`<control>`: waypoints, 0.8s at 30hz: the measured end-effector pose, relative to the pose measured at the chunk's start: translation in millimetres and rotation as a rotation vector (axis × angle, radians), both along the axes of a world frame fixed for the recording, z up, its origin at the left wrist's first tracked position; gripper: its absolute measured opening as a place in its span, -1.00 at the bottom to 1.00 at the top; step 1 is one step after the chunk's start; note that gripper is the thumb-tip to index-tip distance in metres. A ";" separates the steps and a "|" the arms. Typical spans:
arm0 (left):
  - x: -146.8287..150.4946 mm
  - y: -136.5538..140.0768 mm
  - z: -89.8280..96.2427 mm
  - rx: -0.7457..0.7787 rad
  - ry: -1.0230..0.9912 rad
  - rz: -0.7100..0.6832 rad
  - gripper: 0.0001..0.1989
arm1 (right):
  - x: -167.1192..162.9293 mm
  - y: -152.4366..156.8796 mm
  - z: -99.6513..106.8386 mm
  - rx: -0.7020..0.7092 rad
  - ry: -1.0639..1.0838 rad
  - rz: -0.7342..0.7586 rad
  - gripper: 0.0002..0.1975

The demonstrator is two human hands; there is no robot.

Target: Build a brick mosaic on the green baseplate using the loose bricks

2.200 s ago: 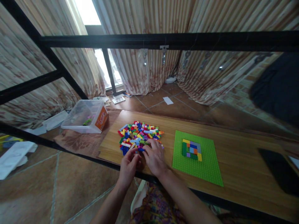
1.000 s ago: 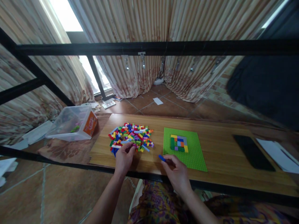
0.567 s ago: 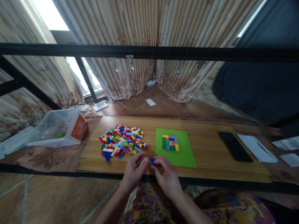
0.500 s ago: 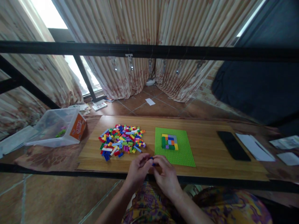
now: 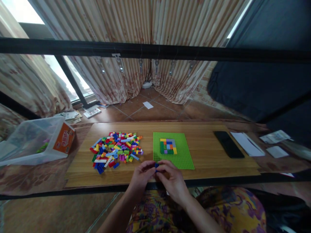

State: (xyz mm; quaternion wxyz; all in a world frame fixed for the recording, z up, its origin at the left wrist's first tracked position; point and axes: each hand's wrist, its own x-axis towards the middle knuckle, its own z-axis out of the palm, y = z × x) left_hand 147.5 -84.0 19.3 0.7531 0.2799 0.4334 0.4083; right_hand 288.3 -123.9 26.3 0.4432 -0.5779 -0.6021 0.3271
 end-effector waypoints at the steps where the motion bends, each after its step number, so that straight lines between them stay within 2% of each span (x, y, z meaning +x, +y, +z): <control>1: 2.3 0.7 -1.7 0.009 0.008 -0.012 -0.68 | 3.4 0.5 -1.7 0.001 -0.010 0.009 -0.91; 4: 9.0 5.7 -7.1 0.099 0.097 -0.033 -0.71 | 17.7 7.3 -6.0 0.035 -0.057 -0.026 -0.88; 9: 16.8 19.7 -12.1 0.449 0.469 -0.049 -0.77 | 48.6 41.1 -9.7 0.165 -0.222 -0.194 -0.80; 15: 28.2 36.6 -10.9 0.839 0.866 -0.166 -0.61 | 62.2 80.5 -23.0 0.156 -0.310 -0.199 -0.65; 18: 33.2 41.7 -11.6 0.924 0.951 -0.213 -0.54 | 61.3 84.2 -29.3 0.142 -0.304 -0.191 -0.63; 24: 37.1 46.8 -10.4 0.969 1.049 -0.326 -0.49 | 63.3 83.4 -28.2 0.131 -0.310 -0.160 -0.60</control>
